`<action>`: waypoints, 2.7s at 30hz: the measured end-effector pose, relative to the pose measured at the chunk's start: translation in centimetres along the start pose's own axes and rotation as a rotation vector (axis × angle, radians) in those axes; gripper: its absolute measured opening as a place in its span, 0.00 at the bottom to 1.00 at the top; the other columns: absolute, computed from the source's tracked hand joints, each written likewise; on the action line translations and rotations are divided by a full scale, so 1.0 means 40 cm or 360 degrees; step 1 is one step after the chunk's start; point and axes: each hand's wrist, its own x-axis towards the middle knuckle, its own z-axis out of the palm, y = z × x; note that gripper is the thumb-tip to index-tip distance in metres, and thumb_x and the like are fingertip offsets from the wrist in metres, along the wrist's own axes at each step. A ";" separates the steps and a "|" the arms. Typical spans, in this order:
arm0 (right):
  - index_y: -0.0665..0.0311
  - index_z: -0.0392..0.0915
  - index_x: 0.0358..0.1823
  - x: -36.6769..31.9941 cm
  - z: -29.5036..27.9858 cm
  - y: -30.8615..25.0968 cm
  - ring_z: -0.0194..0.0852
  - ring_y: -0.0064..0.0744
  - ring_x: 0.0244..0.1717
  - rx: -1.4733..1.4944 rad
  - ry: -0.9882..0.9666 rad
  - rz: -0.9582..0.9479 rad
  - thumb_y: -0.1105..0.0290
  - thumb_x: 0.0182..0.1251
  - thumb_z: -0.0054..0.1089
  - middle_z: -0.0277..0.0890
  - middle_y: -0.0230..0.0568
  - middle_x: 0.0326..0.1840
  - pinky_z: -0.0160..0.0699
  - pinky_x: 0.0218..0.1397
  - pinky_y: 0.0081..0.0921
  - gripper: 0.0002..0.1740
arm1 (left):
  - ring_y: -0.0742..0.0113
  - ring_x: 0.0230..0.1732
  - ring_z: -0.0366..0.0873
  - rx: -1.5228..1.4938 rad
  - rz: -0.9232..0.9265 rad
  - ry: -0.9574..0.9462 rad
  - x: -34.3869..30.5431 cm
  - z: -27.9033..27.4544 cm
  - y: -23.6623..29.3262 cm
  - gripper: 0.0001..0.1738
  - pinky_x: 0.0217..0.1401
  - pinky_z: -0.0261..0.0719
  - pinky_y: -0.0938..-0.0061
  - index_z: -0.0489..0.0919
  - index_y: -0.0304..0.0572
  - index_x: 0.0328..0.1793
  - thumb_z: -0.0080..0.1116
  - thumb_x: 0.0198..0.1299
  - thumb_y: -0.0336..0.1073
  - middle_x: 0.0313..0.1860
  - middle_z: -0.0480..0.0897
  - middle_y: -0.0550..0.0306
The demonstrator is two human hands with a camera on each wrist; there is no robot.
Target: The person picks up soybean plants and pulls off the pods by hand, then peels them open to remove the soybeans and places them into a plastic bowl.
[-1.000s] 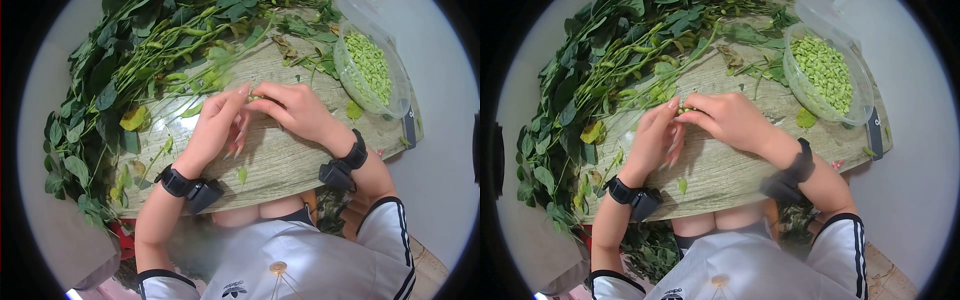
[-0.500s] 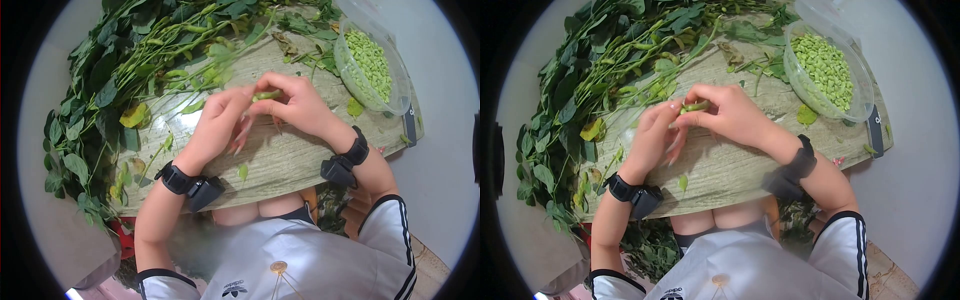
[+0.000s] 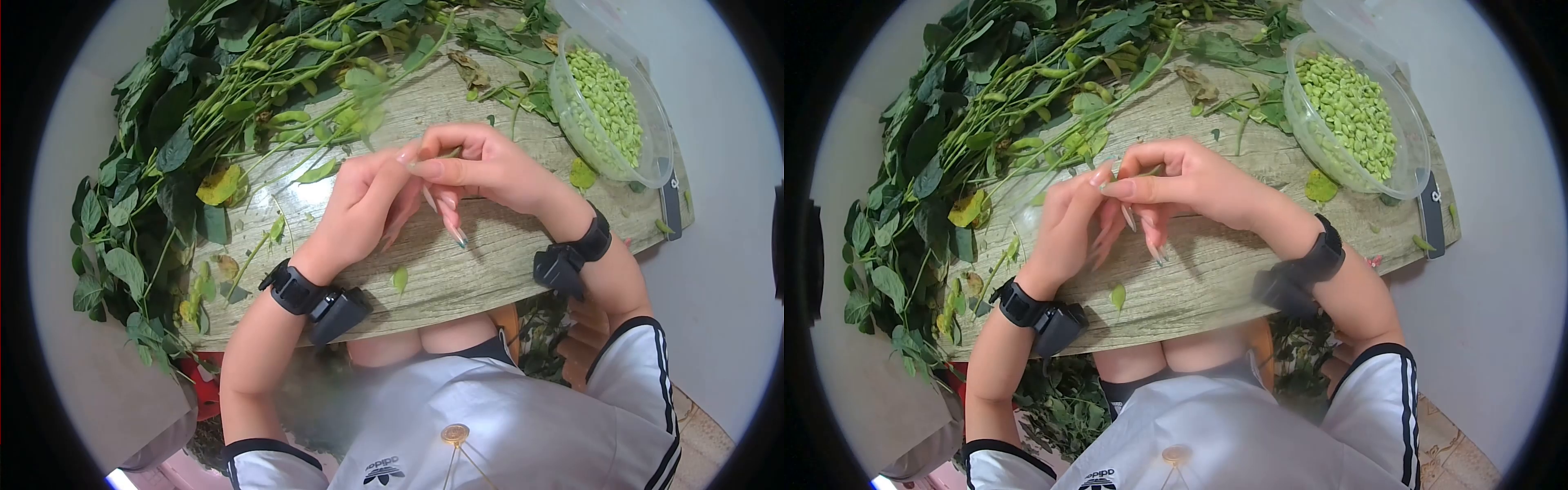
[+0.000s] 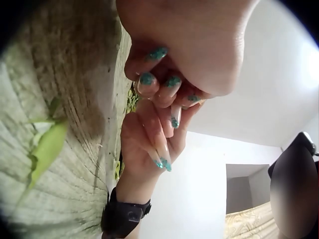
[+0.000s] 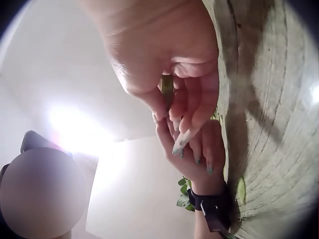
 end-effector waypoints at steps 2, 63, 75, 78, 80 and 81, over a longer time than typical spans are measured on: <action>0.68 0.74 0.48 -0.001 -0.002 0.002 0.79 0.26 0.24 0.0213 -0.0083 0.0064 0.70 0.75 0.53 0.72 0.34 0.24 0.81 0.28 0.25 0.09 | 0.81 0.12 0.61 -0.0046 -0.0032 -0.0001 -0.002 0.002 0.003 0.24 0.14 0.58 0.83 0.73 0.37 0.31 0.40 0.77 0.45 0.15 0.68 0.67; 0.56 0.83 0.46 -0.119 0.025 -0.141 0.76 0.39 0.46 -0.2522 0.1514 -0.1101 0.57 0.60 0.68 0.80 0.42 0.47 0.75 0.49 0.33 0.16 | 0.78 0.09 0.64 -0.0071 -0.0015 0.0344 0.022 -0.001 0.001 0.28 0.10 0.56 0.85 0.73 0.41 0.25 0.40 0.76 0.50 0.13 0.72 0.62; 0.67 0.72 0.33 -0.006 0.024 0.024 0.76 0.58 0.30 -0.1906 0.0645 -0.0844 0.63 0.74 0.51 0.76 0.53 0.25 0.72 0.32 0.46 0.14 | 0.79 0.12 0.67 0.0033 -0.0120 0.0475 0.036 0.008 -0.007 0.18 0.11 0.60 0.86 0.71 0.40 0.40 0.41 0.77 0.47 0.22 0.76 0.59; 0.68 0.72 0.33 -0.014 0.038 0.012 0.76 0.55 0.26 -0.1538 0.0697 -0.0598 0.63 0.75 0.49 0.75 0.52 0.22 0.71 0.29 0.42 0.15 | 0.79 0.14 0.68 -0.0125 -0.0272 0.0193 0.023 -0.006 0.011 0.13 0.12 0.61 0.86 0.69 0.41 0.45 0.43 0.76 0.43 0.26 0.77 0.59; 0.68 0.73 0.33 -0.015 0.042 0.002 0.75 0.49 0.23 -0.1329 0.0743 -0.0588 0.62 0.76 0.49 0.74 0.49 0.20 0.71 0.28 0.39 0.16 | 0.80 0.14 0.68 -0.0119 -0.0198 0.0155 0.019 -0.004 0.015 0.13 0.12 0.61 0.87 0.70 0.40 0.46 0.44 0.76 0.42 0.26 0.77 0.60; 0.69 0.74 0.33 -0.017 0.042 -0.002 0.74 0.43 0.21 -0.1115 0.0777 -0.0580 0.62 0.77 0.48 0.73 0.47 0.18 0.71 0.27 0.36 0.17 | 0.80 0.14 0.69 -0.0111 -0.0126 0.0127 0.020 -0.003 0.017 0.13 0.13 0.61 0.87 0.71 0.39 0.47 0.45 0.76 0.41 0.26 0.77 0.60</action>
